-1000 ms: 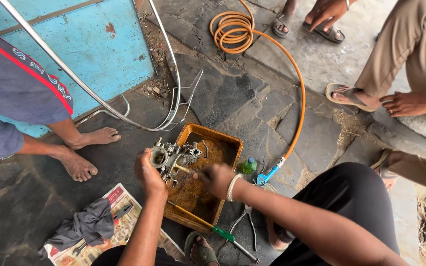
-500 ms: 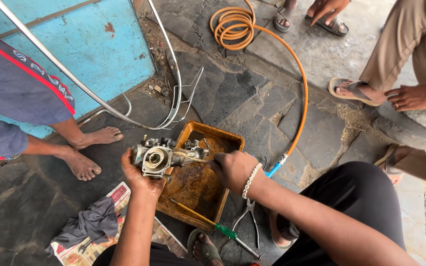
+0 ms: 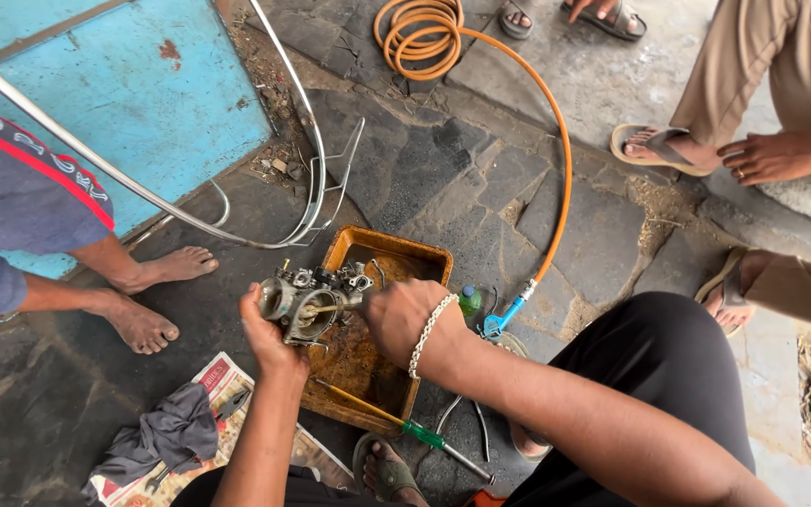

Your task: Cleaning a motorcycle carburetor using fuel and a brush in a workshop.

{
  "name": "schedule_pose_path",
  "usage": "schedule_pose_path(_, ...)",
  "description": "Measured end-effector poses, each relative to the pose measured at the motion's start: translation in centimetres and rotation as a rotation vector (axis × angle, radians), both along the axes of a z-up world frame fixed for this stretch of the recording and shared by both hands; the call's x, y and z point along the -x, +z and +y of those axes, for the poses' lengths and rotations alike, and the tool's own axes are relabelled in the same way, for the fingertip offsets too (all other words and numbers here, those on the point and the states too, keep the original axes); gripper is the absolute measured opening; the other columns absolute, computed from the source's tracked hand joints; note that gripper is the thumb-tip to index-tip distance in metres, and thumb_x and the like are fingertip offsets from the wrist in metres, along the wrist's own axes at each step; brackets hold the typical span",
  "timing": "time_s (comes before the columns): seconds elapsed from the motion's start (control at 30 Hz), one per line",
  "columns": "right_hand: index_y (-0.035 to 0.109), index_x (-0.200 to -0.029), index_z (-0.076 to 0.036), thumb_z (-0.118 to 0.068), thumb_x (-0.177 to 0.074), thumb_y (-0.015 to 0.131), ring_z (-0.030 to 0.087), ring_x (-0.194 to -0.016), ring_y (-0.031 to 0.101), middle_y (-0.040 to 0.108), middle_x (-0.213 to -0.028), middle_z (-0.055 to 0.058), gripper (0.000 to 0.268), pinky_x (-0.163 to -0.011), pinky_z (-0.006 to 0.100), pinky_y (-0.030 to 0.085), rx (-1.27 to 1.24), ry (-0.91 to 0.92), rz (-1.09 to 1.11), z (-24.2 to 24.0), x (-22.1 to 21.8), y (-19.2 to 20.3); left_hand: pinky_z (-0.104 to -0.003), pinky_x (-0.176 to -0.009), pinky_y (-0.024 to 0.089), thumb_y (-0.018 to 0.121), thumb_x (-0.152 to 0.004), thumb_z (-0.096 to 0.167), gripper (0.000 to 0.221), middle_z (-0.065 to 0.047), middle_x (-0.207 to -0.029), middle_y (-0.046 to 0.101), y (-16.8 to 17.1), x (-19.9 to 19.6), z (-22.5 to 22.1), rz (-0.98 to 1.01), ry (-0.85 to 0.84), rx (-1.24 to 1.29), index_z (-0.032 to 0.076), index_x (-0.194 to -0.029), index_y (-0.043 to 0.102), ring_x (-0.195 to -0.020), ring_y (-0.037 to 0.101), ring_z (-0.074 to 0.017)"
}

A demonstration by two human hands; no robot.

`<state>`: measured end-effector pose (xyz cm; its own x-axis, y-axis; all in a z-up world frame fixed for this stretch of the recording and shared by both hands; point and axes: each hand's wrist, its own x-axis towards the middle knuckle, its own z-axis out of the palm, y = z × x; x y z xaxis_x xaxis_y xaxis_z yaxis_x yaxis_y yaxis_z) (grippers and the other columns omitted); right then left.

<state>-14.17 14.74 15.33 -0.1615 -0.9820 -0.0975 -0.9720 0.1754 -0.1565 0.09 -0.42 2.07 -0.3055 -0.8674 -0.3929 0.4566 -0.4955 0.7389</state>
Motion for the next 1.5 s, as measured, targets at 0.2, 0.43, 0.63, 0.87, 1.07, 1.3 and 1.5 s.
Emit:
schedule_pose_path(0.2, 0.07, -0.088, -0.007, -0.041, -0.106, 0.053, 0.026, -0.064, 0.067, 0.067, -0.074, 0.012, 0.042, -0.057, 0.041, 0.056, -0.242, -0.15, -0.523, -1.7, 4.4, -7.3, -0.035, -0.077, 0.059, 0.052, -0.099, 0.043, 0.036, -0.006, -0.099, 0.07, -2.8, 0.1, -0.9, 0.039, 0.023, 0.203, 0.009, -0.106, 0.065, -0.088, 0.07, -0.0192)
schedule_pose_path(0.43, 0.074, -0.097, -0.008, -0.044, -0.098, 0.061, 0.026, -0.056, 0.07, 0.073, -0.07, 0.012, 0.038, -0.054, 0.042, 0.056, 0.262, -0.029, -0.724, 0.8, 1.9, -9.3, -0.033, -0.072, 0.056, 0.056, -0.097, 0.036, 0.03, -0.005, -0.094, 0.068, -2.1, 0.5, -1.2, 0.024, 0.062, 0.201, 0.008, -0.101, 0.066, -0.084, 0.067, -0.0172)
schedule_pose_path(0.63, 0.071, -0.095, -0.007, -0.033, -0.099, 0.062, 0.037, -0.056, 0.067, 0.067, -0.062, 0.016, 0.028, -0.052, 0.05, 0.054, 0.26, -0.068, -0.174, 2.2, 0.7, -3.9, -0.032, -0.079, 0.051, 0.062, -0.093, 0.029, 0.02, -0.001, -0.091, 0.064, -1.7, 1.3, -1.2, -0.122, 0.171, 0.272, 0.01, -0.094, 0.065, -0.084, 0.063, -0.0139)
schedule_pose_path(0.87, 0.072, -0.086, -0.008, -0.039, -0.097, 0.064, 0.034, -0.054, 0.067, 0.066, -0.06, 0.013, 0.033, -0.053, 0.046, 0.054, 0.252, -0.078, -0.235, 3.6, 5.6, -2.4, -0.029, -0.079, 0.048, 0.062, -0.092, 0.025, 0.018, 0.0, -0.091, 0.062, -2.3, 1.3, -1.4, -0.167, 0.152, 0.38, 0.008, -0.094, 0.066, -0.086, 0.057, -0.0118)
schedule_pose_path(1.07, 0.072, -0.08, -0.009, -0.041, -0.095, 0.066, 0.033, -0.054, 0.066, 0.064, -0.057, 0.011, 0.036, -0.051, 0.045, 0.052, 0.34, 0.171, -0.223, 2.3, 5.8, -1.0, -0.034, -0.077, 0.05, 0.059, -0.095, 0.035, 0.03, -0.005, -0.094, 0.067, 0.3, 2.1, 1.1, -0.412, -0.041, 0.519, 0.007, -0.104, 0.069, -0.088, 0.062, -0.0176)
schedule_pose_path(1.3, 0.068, -0.085, -0.012, -0.051, -0.101, 0.055, 0.03, -0.056, 0.067, 0.065, -0.062, 0.009, 0.044, -0.052, 0.045, 0.054, -0.003, 0.077, 0.117, 1.3, 5.1, 1.0, -0.039, -0.078, 0.055, 0.058, -0.095, 0.046, 0.041, -0.01, -0.098, 0.074, 1.1, 2.5, 2.3, -0.707, -0.163, 0.773, 0.01, -0.113, 0.068, -0.091, 0.071, -0.0234)
schedule_pose_path(1.5, 0.07, -0.09, -0.015, -0.054, -0.1, 0.053, 0.028, -0.062, 0.069, 0.068, -0.065, 0.008, 0.044, -0.055, 0.043, 0.054, -0.05, 0.162, 0.101, 0.4, 6.0, 0.0, -0.041, -0.076, 0.059, 0.061, -0.092, 0.047, 0.044, -0.01, -0.101, 0.073, 0.4, 2.8, 2.3, -0.7, -0.25, 0.809, 0.011, -0.116, 0.066, -0.091, 0.073, -0.023)
